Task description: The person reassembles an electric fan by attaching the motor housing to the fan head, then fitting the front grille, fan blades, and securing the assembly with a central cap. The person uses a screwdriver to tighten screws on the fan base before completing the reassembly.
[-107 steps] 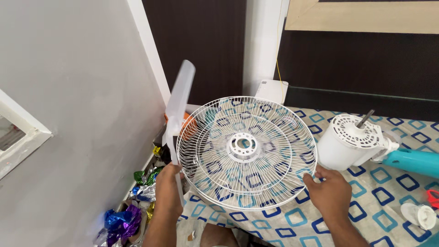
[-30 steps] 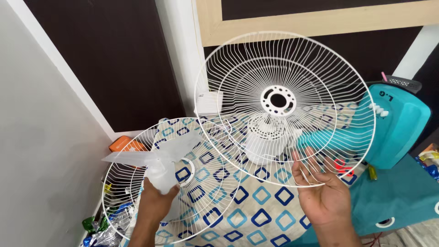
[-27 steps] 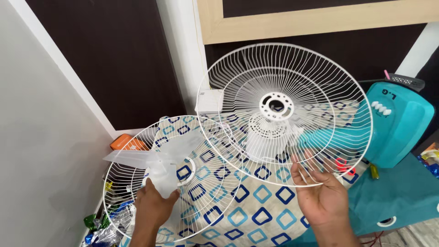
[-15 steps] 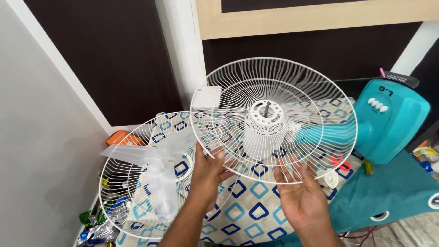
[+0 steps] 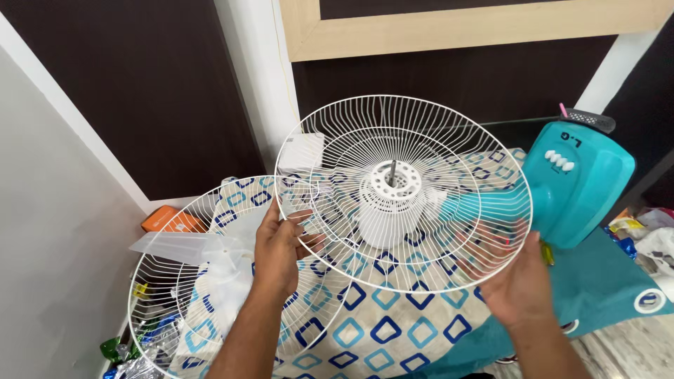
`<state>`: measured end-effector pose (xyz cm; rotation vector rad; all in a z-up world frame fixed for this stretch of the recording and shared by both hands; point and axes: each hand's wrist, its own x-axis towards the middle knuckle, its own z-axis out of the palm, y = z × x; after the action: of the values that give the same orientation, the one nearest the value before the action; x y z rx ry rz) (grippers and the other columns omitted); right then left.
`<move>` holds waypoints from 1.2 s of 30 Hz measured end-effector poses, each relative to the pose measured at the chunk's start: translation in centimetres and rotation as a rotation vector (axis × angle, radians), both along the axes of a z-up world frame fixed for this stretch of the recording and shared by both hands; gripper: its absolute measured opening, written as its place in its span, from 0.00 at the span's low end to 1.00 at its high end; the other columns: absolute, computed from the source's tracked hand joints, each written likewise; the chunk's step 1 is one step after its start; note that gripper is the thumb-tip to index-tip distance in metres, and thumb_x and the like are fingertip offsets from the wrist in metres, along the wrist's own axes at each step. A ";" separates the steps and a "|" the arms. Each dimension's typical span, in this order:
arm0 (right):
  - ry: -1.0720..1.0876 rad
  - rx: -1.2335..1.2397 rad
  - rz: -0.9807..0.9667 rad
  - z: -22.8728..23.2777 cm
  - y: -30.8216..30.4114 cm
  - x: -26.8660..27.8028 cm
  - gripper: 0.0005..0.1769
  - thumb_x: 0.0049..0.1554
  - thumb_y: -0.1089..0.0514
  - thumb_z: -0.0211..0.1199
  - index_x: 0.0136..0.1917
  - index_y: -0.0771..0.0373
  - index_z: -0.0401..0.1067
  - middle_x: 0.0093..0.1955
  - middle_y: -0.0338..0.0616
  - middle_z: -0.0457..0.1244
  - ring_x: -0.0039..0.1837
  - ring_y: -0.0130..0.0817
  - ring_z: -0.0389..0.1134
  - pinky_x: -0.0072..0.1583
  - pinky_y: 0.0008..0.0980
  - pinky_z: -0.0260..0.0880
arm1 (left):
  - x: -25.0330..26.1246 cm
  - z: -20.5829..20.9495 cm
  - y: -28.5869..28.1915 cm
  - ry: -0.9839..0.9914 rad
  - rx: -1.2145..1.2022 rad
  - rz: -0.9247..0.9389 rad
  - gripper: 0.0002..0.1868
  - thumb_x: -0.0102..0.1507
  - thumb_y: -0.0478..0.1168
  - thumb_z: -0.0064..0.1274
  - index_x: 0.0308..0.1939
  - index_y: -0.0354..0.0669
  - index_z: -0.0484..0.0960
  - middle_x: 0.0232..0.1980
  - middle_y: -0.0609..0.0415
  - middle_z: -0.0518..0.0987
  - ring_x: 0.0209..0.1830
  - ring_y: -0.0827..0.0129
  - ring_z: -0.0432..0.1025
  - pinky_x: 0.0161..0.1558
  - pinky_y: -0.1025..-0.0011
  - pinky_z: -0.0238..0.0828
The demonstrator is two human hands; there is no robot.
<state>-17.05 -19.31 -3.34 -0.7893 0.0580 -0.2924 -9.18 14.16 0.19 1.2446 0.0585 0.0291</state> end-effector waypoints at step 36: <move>0.104 -0.179 -0.054 -4.7 -3.4 1.8 0.19 0.70 0.46 0.43 0.67 0.56 0.62 0.66 0.53 0.65 0.63 0.52 0.67 0.60 0.58 0.68 | 3.2 1.1 1.8 0.037 0.124 0.004 0.36 0.65 0.40 0.37 0.79 0.51 0.56 0.59 0.47 0.81 0.37 0.64 0.78 0.40 0.68 0.77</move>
<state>-15.24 -22.66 -8.02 -0.9819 0.1525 -0.3106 -5.95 15.93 1.28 1.3688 0.0920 0.0136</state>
